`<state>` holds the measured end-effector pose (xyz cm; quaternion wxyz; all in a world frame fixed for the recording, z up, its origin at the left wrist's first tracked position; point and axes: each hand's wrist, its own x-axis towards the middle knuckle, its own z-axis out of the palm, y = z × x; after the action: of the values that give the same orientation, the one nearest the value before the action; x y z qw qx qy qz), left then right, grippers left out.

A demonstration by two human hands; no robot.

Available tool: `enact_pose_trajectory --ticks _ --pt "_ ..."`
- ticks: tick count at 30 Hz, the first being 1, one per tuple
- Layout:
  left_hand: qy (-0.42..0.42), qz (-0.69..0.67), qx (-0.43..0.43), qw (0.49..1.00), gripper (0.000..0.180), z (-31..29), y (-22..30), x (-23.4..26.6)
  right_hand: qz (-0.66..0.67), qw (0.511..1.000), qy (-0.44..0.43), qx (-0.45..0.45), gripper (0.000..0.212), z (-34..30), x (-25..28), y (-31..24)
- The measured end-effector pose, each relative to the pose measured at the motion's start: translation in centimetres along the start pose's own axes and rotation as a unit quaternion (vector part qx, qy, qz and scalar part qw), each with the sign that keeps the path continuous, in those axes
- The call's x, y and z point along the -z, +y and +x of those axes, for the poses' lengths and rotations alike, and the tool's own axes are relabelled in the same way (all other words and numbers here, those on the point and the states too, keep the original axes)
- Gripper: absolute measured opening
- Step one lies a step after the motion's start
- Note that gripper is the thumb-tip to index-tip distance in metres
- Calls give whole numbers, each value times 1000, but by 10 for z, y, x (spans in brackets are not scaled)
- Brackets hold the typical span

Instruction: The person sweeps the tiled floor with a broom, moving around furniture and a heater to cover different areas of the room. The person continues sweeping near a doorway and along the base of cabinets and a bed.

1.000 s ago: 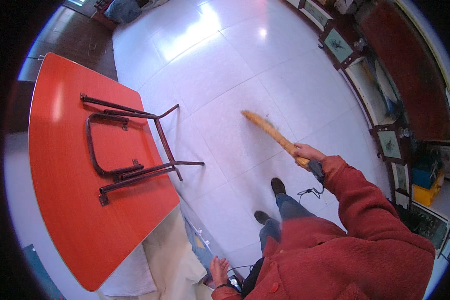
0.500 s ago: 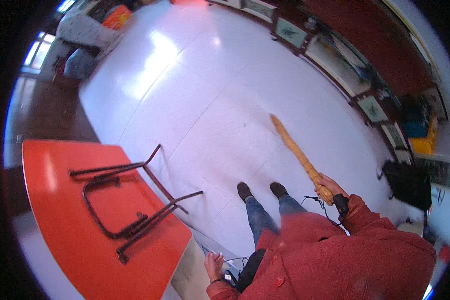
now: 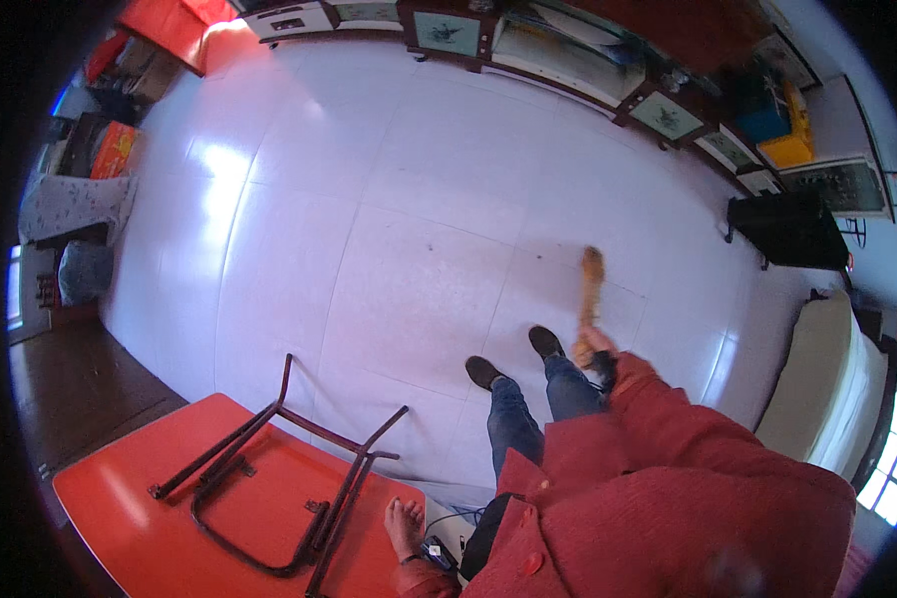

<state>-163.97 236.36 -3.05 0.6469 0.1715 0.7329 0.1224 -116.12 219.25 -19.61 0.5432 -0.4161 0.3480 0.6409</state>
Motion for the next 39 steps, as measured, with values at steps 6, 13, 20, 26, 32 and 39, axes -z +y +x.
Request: enact_pose_trajectory --ticks 6,13,20,26,32,39 --pt "33 29 15 999 31 4 5 4 -157 969 39 186 44 41 -150 65" --pt "-10 54 -4 999 32 15 22 6 -157 971 -123 129 33 -15 -197 -18" --pt "-17 97 7 995 30 33 33 -9 -178 962 -49 200 39 -100 -106 -11" --pt "-45 130 7 991 30 41 45 -29 19 961 143 235 28 -123 12 26" --pt "-50 185 2 981 31 40 58 -41 293 942 105 124 20 -73 132 35" --pt "-58 189 19 980 26 34 59 -64 -210 931 145 261 40 -1 19 82"
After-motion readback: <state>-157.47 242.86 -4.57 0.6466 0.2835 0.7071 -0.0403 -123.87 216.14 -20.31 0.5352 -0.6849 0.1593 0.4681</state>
